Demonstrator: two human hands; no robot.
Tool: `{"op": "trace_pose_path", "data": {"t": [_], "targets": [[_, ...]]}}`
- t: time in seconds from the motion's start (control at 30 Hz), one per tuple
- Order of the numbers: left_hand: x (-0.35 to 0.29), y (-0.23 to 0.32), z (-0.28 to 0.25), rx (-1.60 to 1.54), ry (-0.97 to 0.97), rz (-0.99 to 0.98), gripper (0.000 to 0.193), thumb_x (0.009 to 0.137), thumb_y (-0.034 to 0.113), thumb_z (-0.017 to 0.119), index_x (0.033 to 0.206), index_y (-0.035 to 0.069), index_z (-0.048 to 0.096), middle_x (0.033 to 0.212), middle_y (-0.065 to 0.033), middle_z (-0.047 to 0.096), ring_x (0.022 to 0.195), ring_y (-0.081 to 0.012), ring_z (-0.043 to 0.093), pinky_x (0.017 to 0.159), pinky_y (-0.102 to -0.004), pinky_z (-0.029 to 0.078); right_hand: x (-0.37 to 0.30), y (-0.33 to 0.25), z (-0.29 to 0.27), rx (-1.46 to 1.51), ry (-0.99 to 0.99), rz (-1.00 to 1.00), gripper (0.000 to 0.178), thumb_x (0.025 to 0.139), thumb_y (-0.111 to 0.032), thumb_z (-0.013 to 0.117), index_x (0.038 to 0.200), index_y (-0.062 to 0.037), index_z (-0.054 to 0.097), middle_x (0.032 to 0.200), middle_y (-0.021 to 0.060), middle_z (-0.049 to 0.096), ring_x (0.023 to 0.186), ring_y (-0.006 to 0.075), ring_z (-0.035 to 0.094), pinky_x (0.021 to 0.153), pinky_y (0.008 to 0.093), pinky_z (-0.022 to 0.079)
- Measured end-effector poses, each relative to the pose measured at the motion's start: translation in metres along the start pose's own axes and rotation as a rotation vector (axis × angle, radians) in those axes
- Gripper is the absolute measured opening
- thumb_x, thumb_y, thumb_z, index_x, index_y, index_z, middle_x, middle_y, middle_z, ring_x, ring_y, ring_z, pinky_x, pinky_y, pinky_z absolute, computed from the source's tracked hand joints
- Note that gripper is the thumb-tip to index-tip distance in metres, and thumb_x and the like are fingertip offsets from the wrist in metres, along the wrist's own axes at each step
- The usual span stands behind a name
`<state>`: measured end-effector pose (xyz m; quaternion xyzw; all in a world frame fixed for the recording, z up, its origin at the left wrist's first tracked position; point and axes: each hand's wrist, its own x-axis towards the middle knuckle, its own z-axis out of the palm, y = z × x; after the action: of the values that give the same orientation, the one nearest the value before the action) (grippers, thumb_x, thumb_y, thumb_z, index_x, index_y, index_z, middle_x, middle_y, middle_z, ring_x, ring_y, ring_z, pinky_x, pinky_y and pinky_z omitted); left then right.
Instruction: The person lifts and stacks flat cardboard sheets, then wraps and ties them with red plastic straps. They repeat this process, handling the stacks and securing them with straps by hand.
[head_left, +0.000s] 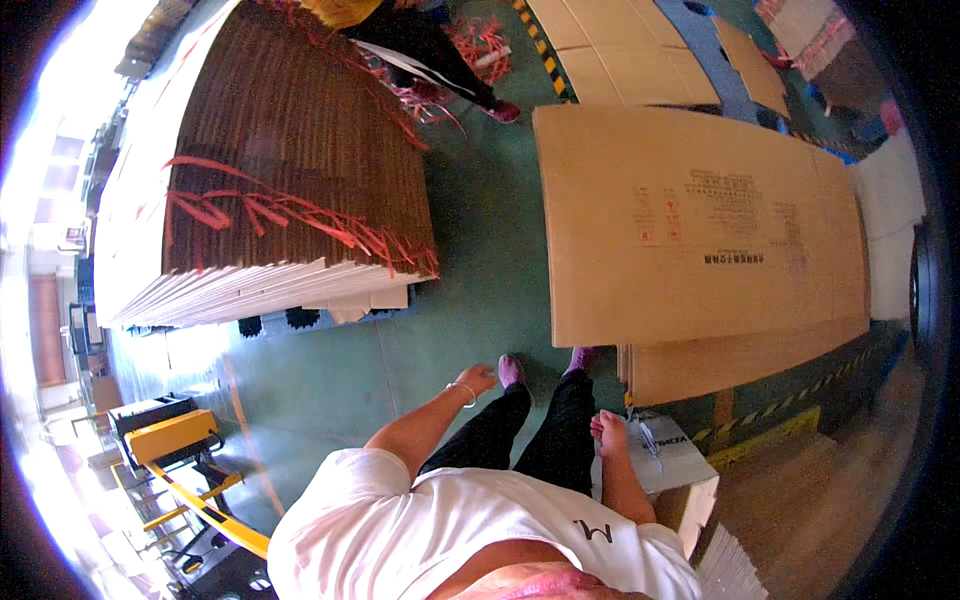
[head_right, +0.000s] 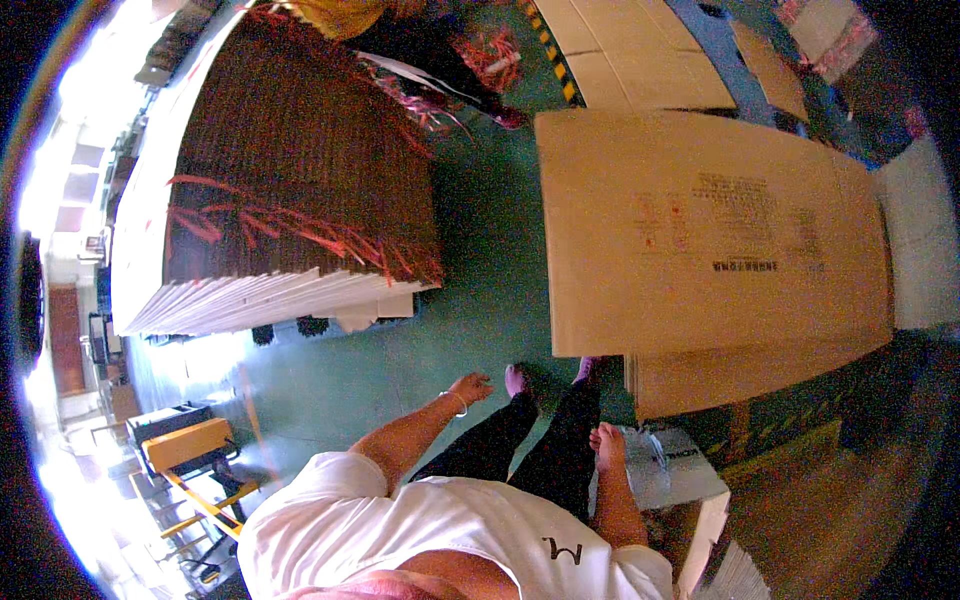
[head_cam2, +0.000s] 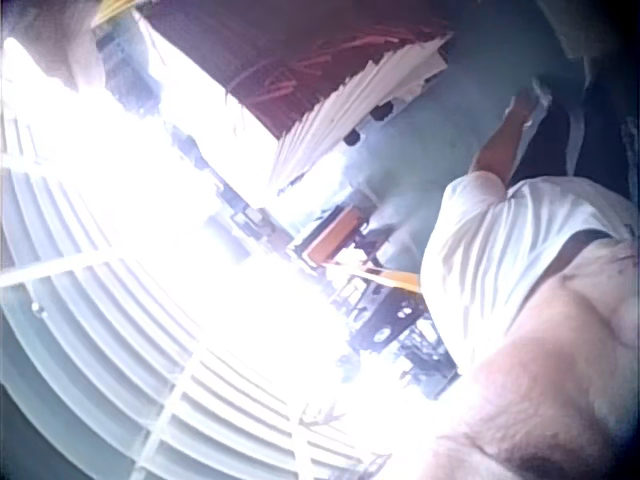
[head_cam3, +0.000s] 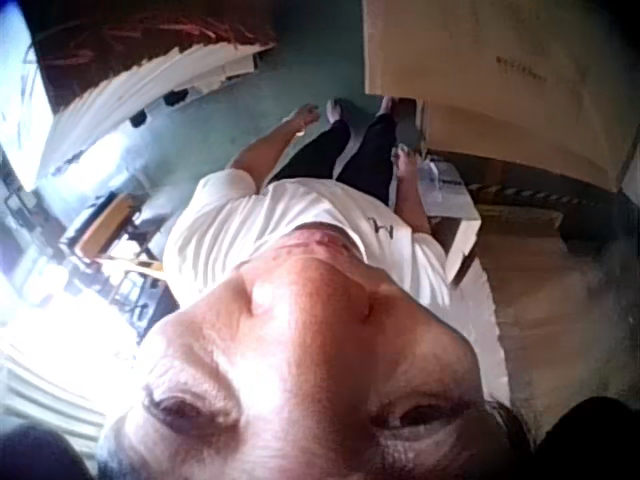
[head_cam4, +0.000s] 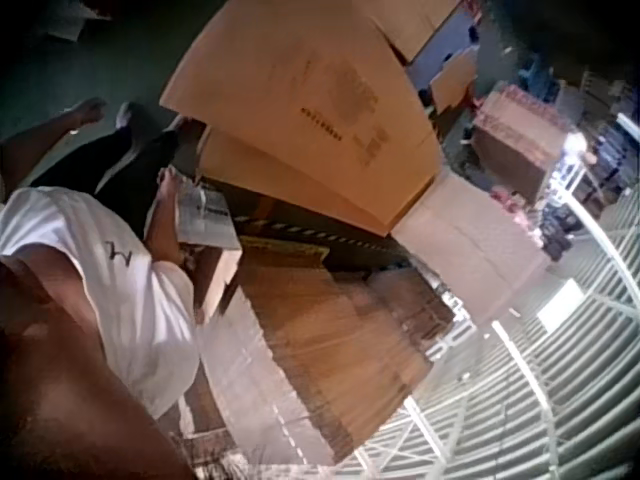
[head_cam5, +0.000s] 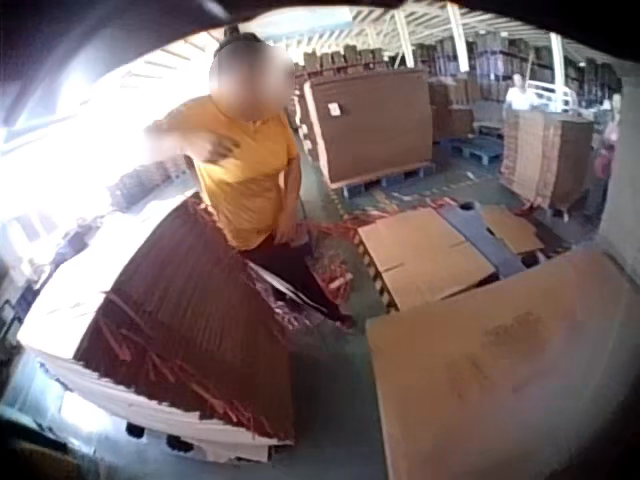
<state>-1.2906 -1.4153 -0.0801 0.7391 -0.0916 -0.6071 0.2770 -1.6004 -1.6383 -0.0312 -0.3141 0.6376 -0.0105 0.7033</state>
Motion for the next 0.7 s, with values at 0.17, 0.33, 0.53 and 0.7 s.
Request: {"op": "trace_pose_path", "data": {"t": [0.17,0.33,0.53,0.7], "targets": [[0.026,0.059,0.029,0.037,0.074,0.115,0.067,0.069,0.041,0.066,0.117,-0.002,0.045,0.105,-0.0130,0.058,0.093,-0.0217,0.056,0.080,-0.0322,0.045,0.003,0.009,-0.023,0.006,0.000,0.030,0.025,0.083,-0.023,0.054,0.102,-0.0067,0.053,0.079,0.0044,0.060,0.065,0.0123,0.056,0.055,0.0262,0.046],[0.096,0.074,0.055,0.130,0.131,-0.086,0.075,0.060,0.047,0.071,0.111,-0.001,0.046,0.107,-0.0210,0.054,0.101,-0.0334,0.051,0.083,-0.0379,0.043,0.018,-0.029,-0.034,-0.105,-0.006,0.051,0.026,0.083,-0.021,0.053,0.105,-0.0073,0.053,0.082,0.0049,0.061,0.068,0.0120,0.057,0.057,0.0264,0.047],[0.158,0.074,0.086,-0.205,0.286,0.005,0.089,0.056,0.049,0.073,0.122,0.001,0.037,0.116,-0.0192,0.049,0.105,-0.0305,0.049,0.086,-0.0368,0.040,0.045,-0.062,-0.056,-0.113,0.006,0.058,0.030,0.084,-0.022,0.053,0.110,-0.0066,0.052,0.087,0.0054,0.061,0.075,0.0129,0.057,0.066,0.0277,0.047],[0.142,0.115,0.089,-0.569,0.258,0.129,0.065,0.062,0.031,0.073,0.114,0.003,0.046,0.101,-0.0095,0.056,0.093,-0.0223,0.053,0.081,-0.0342,0.042,0.080,-0.073,-0.085,-0.106,0.103,0.028,0.032,0.083,-0.027,0.055,0.105,-0.0045,0.053,0.086,0.0065,0.061,0.073,0.0135,0.058,0.061,0.0270,0.048]]}}
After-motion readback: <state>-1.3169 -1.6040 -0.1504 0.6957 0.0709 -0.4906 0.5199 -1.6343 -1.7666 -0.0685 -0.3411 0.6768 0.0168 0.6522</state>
